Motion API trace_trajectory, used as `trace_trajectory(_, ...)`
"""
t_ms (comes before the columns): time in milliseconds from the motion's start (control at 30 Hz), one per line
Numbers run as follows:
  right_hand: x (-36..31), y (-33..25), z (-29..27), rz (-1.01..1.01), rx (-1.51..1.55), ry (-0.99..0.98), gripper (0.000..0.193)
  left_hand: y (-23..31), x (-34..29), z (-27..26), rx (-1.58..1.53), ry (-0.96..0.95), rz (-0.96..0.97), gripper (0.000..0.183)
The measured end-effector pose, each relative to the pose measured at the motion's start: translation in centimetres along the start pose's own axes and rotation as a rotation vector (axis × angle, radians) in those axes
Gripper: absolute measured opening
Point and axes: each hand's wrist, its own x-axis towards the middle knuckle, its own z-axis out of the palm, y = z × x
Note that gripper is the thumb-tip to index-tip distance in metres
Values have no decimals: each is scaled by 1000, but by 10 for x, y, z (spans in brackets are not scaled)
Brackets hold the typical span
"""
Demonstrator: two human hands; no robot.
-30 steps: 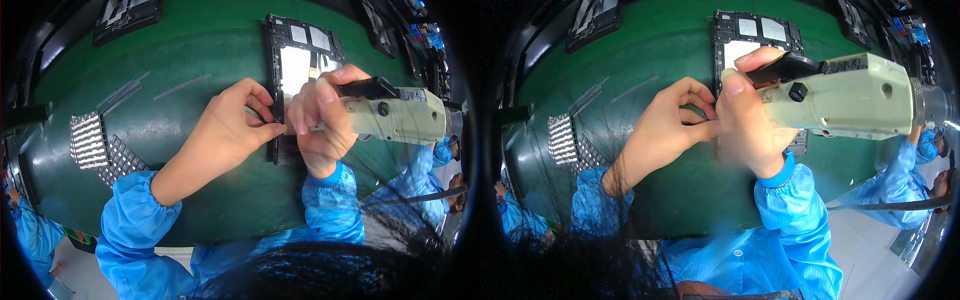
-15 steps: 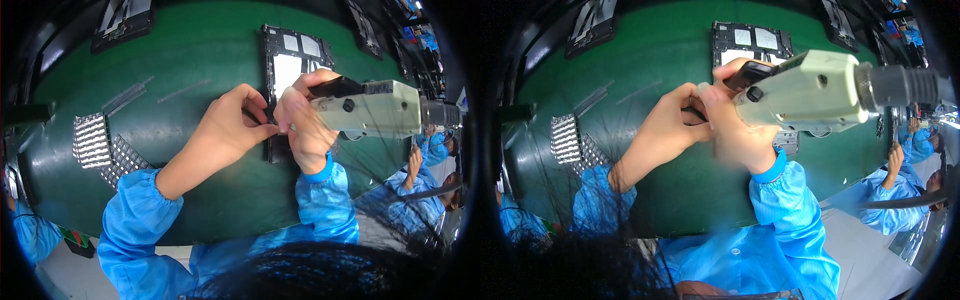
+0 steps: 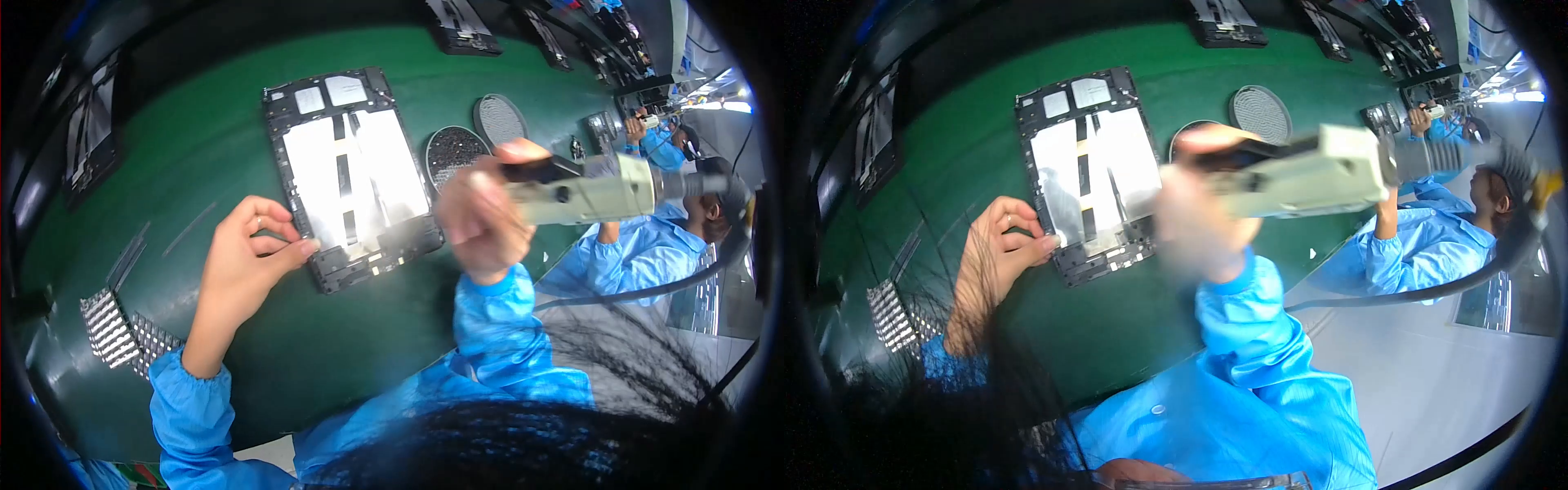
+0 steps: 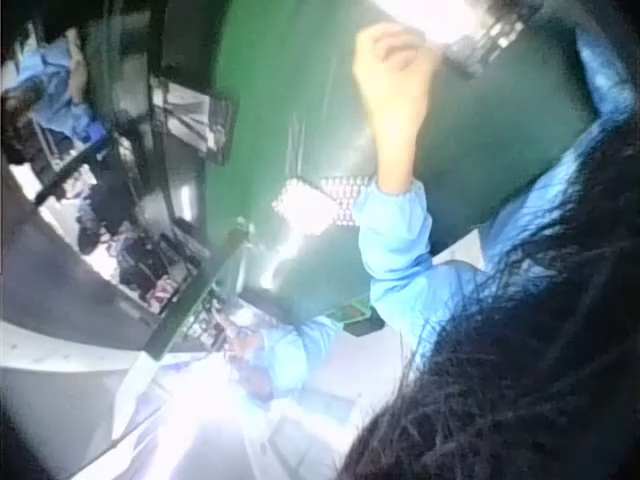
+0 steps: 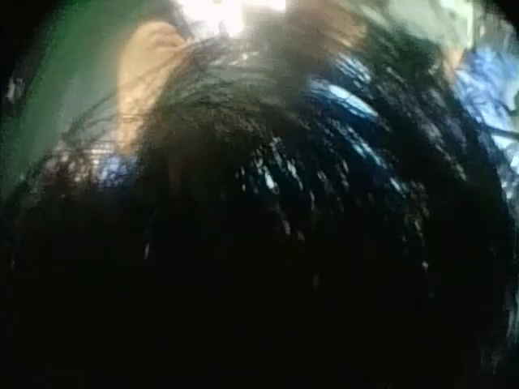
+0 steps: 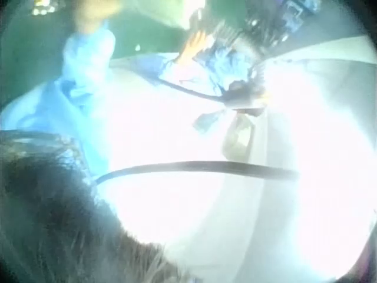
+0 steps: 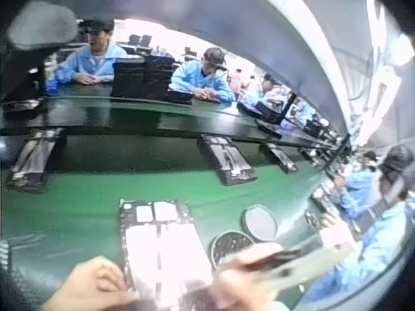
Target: The person assembles electronic tablets on a conveyor line by attaching small components and flexible cables onto tablet frames by hand, fastening them with an electric screwdriver, and placing the tablets onto the conveyor belt.
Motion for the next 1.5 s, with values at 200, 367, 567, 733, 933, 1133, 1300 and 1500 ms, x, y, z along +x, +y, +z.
trace_trajectory(200,11,0,-74,-68,160,218,33,4,7,4,38,-5,-24,36)
trace_trajectory(367,1,24,-100,-70,-222,210,30,6,8,3,60,18,-44,35)
trace_trajectory(567,10,21,-96,9,-135,217,30,13,12,11,44,14,-60,34)
trace_trajectory(733,12,16,-81,84,-90,241,31,11,10,11,52,20,-75,34)
trace_trajectory(933,13,12,-73,148,-116,228,29,10,11,8,52,13,-82,34)
trace_trajectory(1133,9,22,-73,136,-114,143,23,14,4,-1,-58,41,-118,34)
trace_trajectory(1300,10,11,-67,67,-159,110,37,13,6,1,63,22,-54,37)
trace_trajectory(1500,17,-1,-28,-28,211,62,38,12,11,-2,62,-106,-29,34)
